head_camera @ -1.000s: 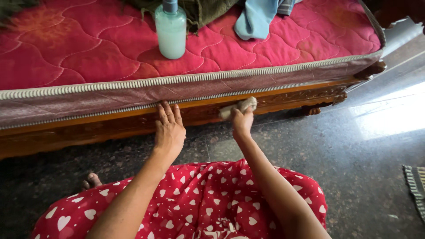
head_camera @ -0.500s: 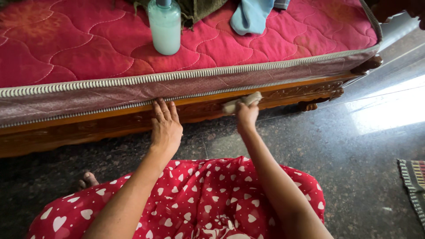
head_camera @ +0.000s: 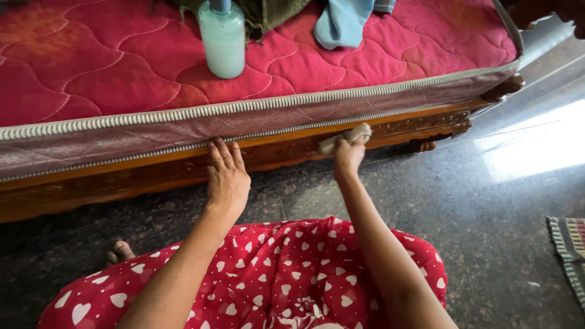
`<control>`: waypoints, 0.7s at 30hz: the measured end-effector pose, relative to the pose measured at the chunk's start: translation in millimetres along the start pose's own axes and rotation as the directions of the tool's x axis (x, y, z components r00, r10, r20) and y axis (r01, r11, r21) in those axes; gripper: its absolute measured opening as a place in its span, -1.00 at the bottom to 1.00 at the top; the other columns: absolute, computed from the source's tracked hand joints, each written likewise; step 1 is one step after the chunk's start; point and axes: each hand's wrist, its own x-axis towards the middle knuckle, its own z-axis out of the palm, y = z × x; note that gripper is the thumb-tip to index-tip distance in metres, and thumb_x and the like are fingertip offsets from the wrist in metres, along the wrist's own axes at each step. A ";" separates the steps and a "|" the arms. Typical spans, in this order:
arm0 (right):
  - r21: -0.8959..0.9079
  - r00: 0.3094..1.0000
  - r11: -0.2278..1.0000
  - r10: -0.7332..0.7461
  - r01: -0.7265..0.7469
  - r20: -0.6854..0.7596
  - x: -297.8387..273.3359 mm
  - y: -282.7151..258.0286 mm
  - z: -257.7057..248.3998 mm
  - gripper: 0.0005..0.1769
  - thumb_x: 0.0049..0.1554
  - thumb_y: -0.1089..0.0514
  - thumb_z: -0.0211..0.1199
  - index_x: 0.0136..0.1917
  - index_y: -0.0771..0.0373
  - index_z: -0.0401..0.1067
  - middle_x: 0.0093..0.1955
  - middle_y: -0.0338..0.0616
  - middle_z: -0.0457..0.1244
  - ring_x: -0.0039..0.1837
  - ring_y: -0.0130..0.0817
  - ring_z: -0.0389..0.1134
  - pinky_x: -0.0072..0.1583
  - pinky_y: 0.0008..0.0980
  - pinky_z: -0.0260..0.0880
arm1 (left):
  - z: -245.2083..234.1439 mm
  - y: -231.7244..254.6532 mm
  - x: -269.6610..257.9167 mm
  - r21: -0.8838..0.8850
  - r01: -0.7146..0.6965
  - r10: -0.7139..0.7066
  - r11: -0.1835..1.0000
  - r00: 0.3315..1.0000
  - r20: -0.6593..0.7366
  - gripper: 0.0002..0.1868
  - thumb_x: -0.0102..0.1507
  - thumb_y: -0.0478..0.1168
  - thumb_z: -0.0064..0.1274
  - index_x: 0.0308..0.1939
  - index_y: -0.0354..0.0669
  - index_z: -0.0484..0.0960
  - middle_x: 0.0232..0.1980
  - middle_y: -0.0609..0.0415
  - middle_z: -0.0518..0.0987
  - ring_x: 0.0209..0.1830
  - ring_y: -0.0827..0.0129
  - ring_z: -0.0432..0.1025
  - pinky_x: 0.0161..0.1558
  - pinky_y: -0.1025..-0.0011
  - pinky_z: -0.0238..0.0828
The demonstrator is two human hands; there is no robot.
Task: The person sits on the floor and wipes the wooden bed frame with a cloth. They periodically pick up a spray bottle to apply liquid to the cloth and continue wiping the frame's edge and carved details.
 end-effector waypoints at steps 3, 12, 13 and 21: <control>0.110 0.999 0.993 0.028 -0.032 0.040 8.5 1.1 -4.7 -0.49 0.01 0.38 0.25 0.26 0.46 0.41 0.10 0.09 0.39 0.08 -0.20 0.42 0.13 -0.23 0.46 | 5.3 3.4 2.0 0.021 0.014 -0.015 1.000 0.999 0.051 -0.29 0.31 -0.29 -0.20 0.53 -0.49 0.06 0.54 -0.63 -0.02 0.54 -0.48 -0.05 0.27 -0.02 0.30; -0.180 0.998 0.983 -0.039 0.028 -0.059 50.5 44.5 -29.2 -0.24 -0.06 0.41 0.05 0.45 0.34 0.26 0.29 0.16 0.32 0.28 -0.09 0.37 0.28 -0.26 0.37 | -1.8 -3.5 -1.4 -0.064 -0.010 0.013 0.998 0.999 0.047 -0.26 0.26 -0.22 -0.20 0.51 -0.47 0.06 0.53 -0.61 -0.03 0.53 -0.45 -0.08 0.25 -0.04 0.30; -0.212 0.997 0.976 -0.058 0.048 -0.041 51.4 57.6 -27.6 -0.24 -0.05 0.41 0.06 0.46 0.36 0.25 0.30 0.18 0.31 0.30 -0.08 0.35 0.30 -0.24 0.35 | 1.4 -2.4 -2.3 -0.037 -0.009 0.010 0.999 0.999 0.033 -0.27 0.28 -0.23 -0.21 0.51 -0.48 0.08 0.53 -0.62 -0.02 0.53 -0.46 -0.07 0.26 -0.04 0.31; 0.068 0.952 0.960 0.255 -0.270 0.170 27.4 54.4 -11.6 -0.23 -0.06 0.39 0.20 0.44 0.23 0.18 0.18 -0.02 0.30 0.14 -0.21 0.36 0.13 -0.25 0.43 | 7.0 3.3 2.0 0.040 0.014 -0.015 0.999 1.000 0.019 -0.29 0.34 -0.22 -0.15 0.53 -0.47 0.08 0.55 -0.62 -0.02 0.55 -0.48 -0.07 0.26 0.00 0.32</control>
